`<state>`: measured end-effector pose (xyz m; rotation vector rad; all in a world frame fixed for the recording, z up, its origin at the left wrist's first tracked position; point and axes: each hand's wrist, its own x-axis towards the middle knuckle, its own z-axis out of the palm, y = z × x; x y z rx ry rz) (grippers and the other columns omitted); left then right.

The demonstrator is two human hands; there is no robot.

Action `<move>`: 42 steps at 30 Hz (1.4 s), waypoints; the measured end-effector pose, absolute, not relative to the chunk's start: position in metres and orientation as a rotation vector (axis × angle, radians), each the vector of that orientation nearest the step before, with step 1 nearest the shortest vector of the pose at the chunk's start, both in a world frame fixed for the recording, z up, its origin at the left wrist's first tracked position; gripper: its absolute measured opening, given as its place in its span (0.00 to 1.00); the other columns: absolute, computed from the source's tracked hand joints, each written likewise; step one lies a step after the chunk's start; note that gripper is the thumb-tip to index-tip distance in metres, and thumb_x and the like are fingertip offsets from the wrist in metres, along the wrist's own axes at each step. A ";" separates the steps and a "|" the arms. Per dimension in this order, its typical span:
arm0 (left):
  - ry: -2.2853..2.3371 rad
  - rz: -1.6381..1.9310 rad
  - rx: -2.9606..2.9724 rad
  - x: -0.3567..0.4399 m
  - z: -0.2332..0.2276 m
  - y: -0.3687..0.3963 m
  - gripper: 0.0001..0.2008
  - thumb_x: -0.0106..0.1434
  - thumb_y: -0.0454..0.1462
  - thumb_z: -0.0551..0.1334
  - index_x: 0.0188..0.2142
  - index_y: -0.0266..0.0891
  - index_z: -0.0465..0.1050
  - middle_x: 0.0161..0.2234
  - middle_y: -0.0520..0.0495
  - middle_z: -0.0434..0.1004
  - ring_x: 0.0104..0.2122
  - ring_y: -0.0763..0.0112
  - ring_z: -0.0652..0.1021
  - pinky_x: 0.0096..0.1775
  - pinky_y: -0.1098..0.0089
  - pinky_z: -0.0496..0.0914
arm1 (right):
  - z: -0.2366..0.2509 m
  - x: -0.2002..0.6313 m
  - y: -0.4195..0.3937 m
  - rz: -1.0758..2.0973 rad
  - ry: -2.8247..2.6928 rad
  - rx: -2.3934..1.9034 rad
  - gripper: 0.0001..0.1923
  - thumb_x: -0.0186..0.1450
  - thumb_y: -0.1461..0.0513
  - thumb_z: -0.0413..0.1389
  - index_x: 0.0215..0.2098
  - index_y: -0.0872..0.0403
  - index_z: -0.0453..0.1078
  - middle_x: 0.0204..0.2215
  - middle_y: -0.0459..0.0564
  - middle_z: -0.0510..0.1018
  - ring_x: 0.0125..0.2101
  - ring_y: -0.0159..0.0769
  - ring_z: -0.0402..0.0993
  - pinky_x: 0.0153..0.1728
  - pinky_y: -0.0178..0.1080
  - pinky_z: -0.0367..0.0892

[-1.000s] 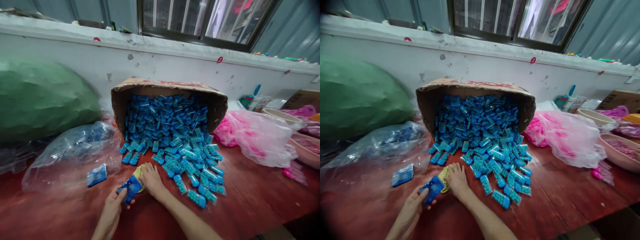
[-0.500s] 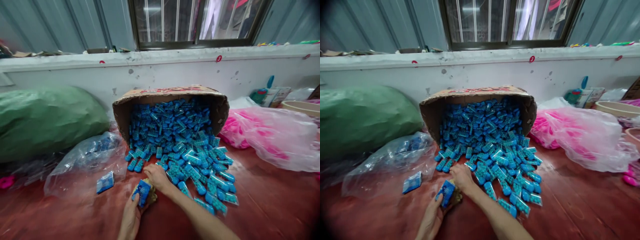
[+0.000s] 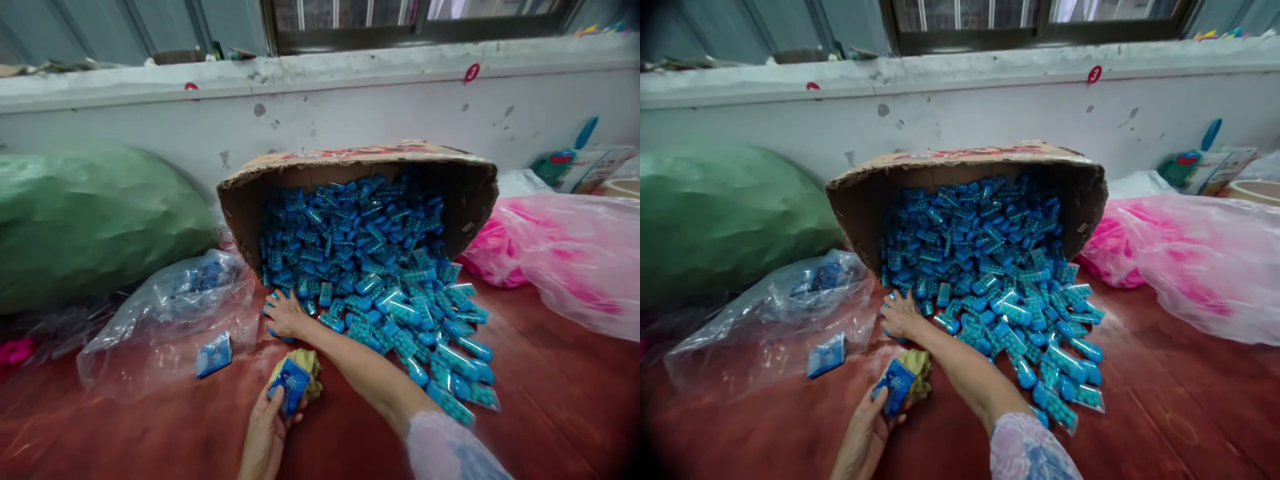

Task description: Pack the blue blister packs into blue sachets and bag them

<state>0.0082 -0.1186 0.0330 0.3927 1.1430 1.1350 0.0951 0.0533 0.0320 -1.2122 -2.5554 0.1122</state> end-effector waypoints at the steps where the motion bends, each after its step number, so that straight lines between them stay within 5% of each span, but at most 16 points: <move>1: 1.157 1.131 0.410 0.006 0.036 -0.118 0.21 0.46 0.40 0.67 0.40 0.39 0.66 0.31 0.47 0.78 0.28 0.64 0.78 0.22 0.73 0.69 | 0.031 0.106 0.048 0.109 -2.555 -1.216 0.16 0.63 0.57 0.48 0.47 0.53 0.64 0.55 0.53 0.61 0.56 0.50 0.50 0.52 0.62 0.44; 8: 1.129 1.098 0.483 0.005 0.043 -0.113 0.18 0.46 0.40 0.67 0.36 0.38 0.66 0.27 0.50 0.77 0.25 0.67 0.78 0.22 0.74 0.69 | 0.029 0.168 0.014 0.073 -2.547 -1.241 0.17 0.63 0.54 0.48 0.48 0.51 0.65 0.54 0.53 0.62 0.58 0.47 0.46 0.55 0.54 0.42; 19: 1.242 1.066 0.559 0.008 0.039 -0.123 0.21 0.47 0.41 0.65 0.41 0.38 0.65 0.28 0.50 0.77 0.26 0.68 0.78 0.24 0.72 0.71 | 0.039 0.194 -0.055 -0.097 -2.421 -1.462 0.18 0.64 0.60 0.48 0.53 0.51 0.60 0.53 0.56 0.64 0.58 0.49 0.48 0.53 0.60 0.44; 24: 1.294 1.032 0.683 0.019 0.028 -0.133 0.20 0.48 0.41 0.64 0.40 0.38 0.63 0.26 0.51 0.76 0.20 0.72 0.76 0.17 0.76 0.66 | 0.016 0.205 -0.103 -0.081 -2.431 -1.479 0.20 0.63 0.59 0.50 0.54 0.52 0.60 0.56 0.57 0.62 0.58 0.51 0.48 0.54 0.61 0.42; 34: 1.376 0.917 0.897 0.039 0.018 -0.098 0.10 0.50 0.36 0.59 0.33 0.37 0.62 0.18 0.55 0.70 0.13 0.74 0.73 0.12 0.78 0.63 | 0.023 0.214 -0.100 -0.194 -2.399 -1.469 0.18 0.64 0.65 0.47 0.53 0.51 0.62 0.55 0.56 0.63 0.58 0.49 0.49 0.54 0.57 0.48; 42: 1.335 0.954 0.970 0.027 0.023 -0.093 0.14 0.48 0.40 0.61 0.33 0.38 0.62 0.18 0.56 0.70 0.13 0.73 0.73 0.12 0.78 0.62 | 0.017 0.208 -0.147 -0.081 -2.262 -1.450 0.16 0.65 0.63 0.47 0.50 0.53 0.64 0.50 0.57 0.69 0.56 0.48 0.53 0.54 0.57 0.49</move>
